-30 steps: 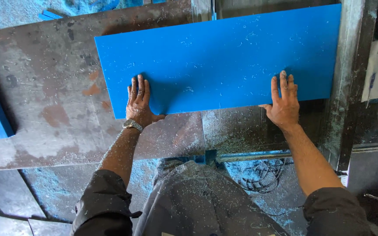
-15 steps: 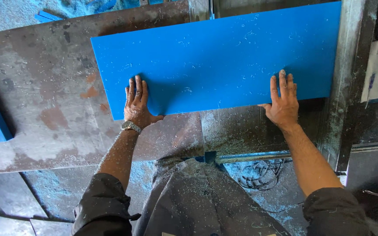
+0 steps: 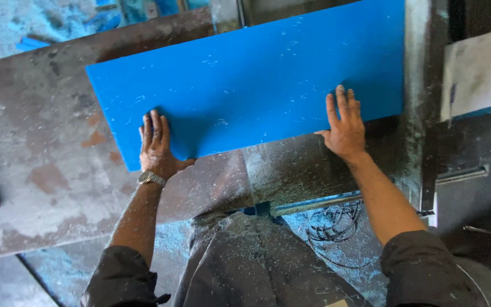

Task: Cutting large blue foam sheets into smaller pieces using a table saw in a manufacturing setting.

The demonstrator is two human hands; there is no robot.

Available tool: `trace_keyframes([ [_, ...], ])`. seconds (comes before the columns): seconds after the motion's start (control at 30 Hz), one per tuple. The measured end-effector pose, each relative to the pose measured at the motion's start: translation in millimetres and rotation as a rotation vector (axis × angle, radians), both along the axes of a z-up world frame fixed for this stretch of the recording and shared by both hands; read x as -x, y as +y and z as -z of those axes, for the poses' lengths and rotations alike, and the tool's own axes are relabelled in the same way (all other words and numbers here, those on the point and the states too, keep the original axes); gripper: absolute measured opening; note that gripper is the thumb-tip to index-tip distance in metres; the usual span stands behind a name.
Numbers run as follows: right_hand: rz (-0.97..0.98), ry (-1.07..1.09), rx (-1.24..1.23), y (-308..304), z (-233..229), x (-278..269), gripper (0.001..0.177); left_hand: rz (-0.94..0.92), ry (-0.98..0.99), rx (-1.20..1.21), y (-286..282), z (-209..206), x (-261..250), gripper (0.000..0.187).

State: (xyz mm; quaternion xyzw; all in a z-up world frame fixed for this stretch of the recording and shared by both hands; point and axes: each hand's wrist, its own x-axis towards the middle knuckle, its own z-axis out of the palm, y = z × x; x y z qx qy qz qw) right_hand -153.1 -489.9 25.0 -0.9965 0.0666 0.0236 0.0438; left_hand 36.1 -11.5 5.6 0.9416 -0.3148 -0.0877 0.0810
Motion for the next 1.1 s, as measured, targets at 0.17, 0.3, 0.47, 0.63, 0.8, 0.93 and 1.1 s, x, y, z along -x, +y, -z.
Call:
trace_keyframes([
  [0.17,-0.021,0.0,-0.03,-1,6,-6,0.11,-0.031,0.007,-0.033,-2,-6,-3,0.148],
  [0.3,-0.014,0.013,-0.034,-1,6,-10,0.111,-0.023,0.0,-0.04,-4,-5,-5,0.148],
  [0.47,-0.015,0.041,-0.045,-1,-1,-18,0.11,-0.033,0.009,-0.058,0,2,-6,0.148],
  [0.63,-0.042,0.032,-0.041,-7,9,-23,0.108,-0.047,0.04,-0.052,0,3,-11,0.151],
  [0.8,-0.058,0.016,-0.056,-12,12,-27,0.108,-0.068,0.072,-0.07,-3,3,-13,0.154],
  [0.93,-0.067,0.071,-0.027,-17,18,-31,0.109,-0.076,0.074,-0.093,-5,4,-14,0.154],
  [1.1,-0.08,0.091,-0.012,-19,19,-37,0.107,-0.083,0.085,-0.147,-6,5,-17,0.156],
])
